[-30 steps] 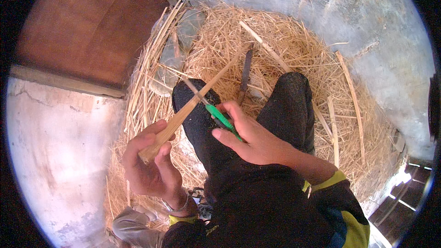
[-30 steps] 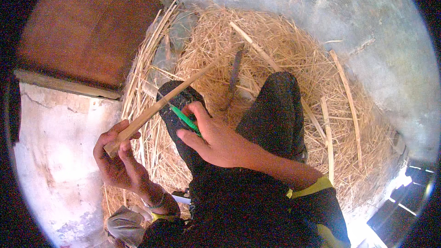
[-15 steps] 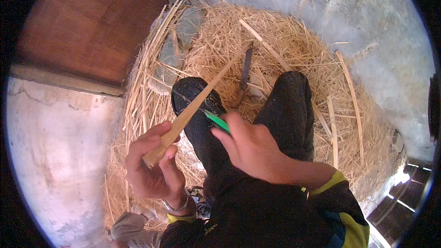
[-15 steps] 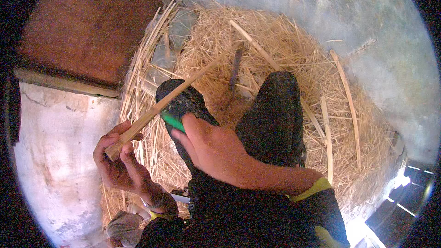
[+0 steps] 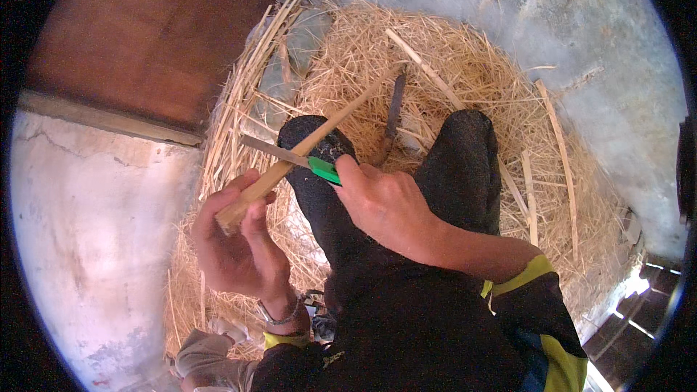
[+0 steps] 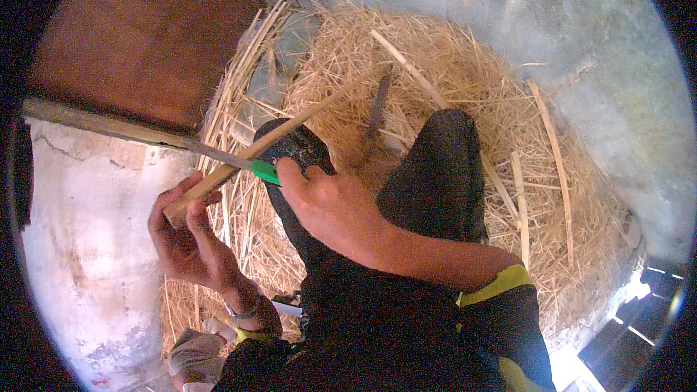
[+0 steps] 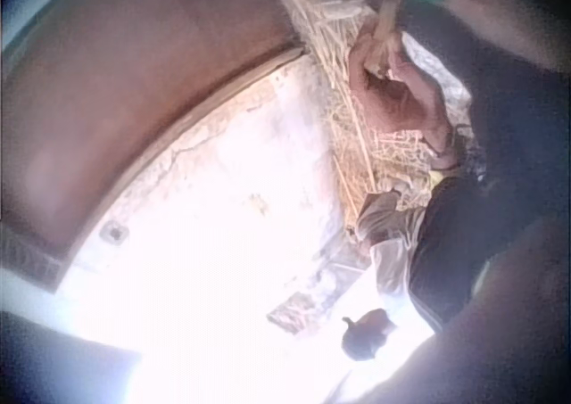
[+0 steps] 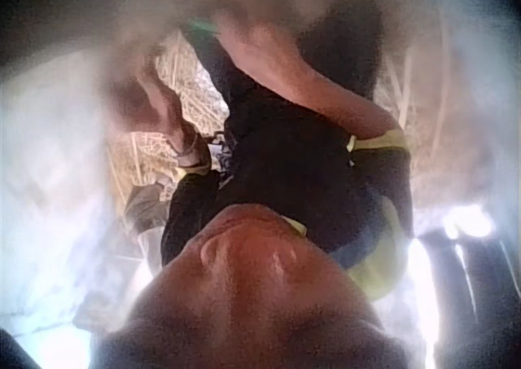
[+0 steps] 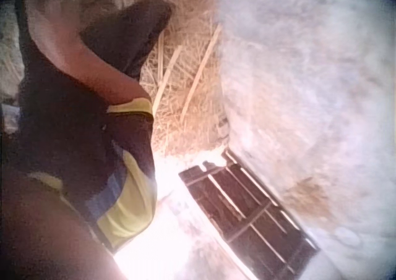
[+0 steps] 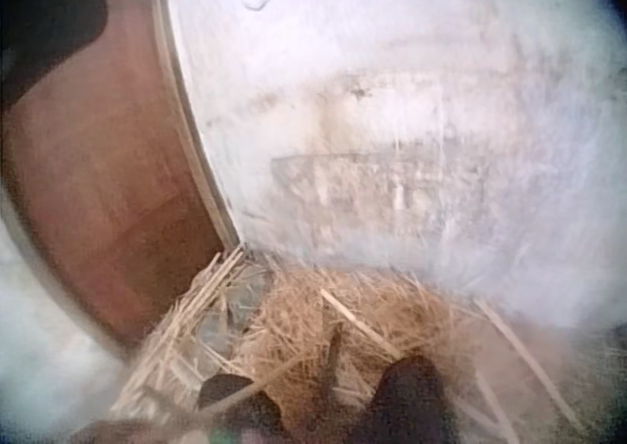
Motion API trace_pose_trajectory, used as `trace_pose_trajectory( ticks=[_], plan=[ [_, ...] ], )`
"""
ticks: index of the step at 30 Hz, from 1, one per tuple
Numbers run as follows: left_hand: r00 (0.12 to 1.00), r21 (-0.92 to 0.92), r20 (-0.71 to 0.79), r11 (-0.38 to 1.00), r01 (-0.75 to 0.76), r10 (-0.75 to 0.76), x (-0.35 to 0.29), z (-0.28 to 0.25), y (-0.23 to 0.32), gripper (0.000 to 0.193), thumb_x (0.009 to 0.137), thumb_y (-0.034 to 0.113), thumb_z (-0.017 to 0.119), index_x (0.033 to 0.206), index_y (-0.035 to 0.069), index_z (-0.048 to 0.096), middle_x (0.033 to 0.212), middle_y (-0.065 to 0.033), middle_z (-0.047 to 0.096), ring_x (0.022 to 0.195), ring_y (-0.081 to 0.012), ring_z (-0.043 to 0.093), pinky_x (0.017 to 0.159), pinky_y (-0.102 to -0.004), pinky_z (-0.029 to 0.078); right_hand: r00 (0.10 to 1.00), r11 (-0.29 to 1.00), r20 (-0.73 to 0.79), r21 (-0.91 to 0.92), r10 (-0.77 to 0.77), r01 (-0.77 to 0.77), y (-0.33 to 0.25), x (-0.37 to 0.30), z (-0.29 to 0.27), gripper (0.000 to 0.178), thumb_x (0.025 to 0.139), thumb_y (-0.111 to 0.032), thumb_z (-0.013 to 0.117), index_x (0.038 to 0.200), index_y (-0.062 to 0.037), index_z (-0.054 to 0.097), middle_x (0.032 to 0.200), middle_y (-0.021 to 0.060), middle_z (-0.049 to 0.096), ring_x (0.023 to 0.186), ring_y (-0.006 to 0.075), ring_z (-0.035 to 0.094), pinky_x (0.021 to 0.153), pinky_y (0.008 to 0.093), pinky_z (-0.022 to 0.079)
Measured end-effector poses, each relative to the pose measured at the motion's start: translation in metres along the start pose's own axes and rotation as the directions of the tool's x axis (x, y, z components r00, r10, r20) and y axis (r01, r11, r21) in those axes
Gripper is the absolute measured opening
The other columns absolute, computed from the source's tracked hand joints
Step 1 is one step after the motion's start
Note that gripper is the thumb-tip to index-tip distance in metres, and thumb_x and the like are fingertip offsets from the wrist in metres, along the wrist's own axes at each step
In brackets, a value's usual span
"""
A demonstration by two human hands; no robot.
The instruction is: The person sits on a straw-covered floor and uses a green utility knife to shave a long, thin piece of bamboo. They hold the bamboo with their left hand and repeatedly scrape the blade along its length to remove the outer layer, creating wood shavings.
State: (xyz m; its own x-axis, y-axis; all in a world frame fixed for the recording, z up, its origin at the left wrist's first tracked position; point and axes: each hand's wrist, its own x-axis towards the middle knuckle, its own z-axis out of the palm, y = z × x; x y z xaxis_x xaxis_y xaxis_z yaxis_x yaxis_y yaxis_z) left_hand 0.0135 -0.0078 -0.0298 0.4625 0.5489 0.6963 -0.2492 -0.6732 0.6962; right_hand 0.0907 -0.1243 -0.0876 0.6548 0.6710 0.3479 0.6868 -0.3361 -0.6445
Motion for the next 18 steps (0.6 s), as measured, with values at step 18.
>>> trace_pose_trajectory(
  ticks=[18],
  plan=[
    [0.998,0.056,-0.06,0.998,-0.005,0.008,-0.007,0.018,0.019,0.018,0.083,-0.003,0.057,0.096,-0.009,0.047,0.085,-0.0204,0.058,0.067,-0.0233,0.063,0.055,-0.0261,0.055,0.997,0.979,0.029,0.19,0.068,-0.072,-0.006,-0.015,-0.021,0.022,0.086,-0.015,0.056,0.089,-0.0008,0.04,0.06,0.0189,0.055,0.055,0.0386,0.058,0.044,0.0433,0.045]
  ],
)
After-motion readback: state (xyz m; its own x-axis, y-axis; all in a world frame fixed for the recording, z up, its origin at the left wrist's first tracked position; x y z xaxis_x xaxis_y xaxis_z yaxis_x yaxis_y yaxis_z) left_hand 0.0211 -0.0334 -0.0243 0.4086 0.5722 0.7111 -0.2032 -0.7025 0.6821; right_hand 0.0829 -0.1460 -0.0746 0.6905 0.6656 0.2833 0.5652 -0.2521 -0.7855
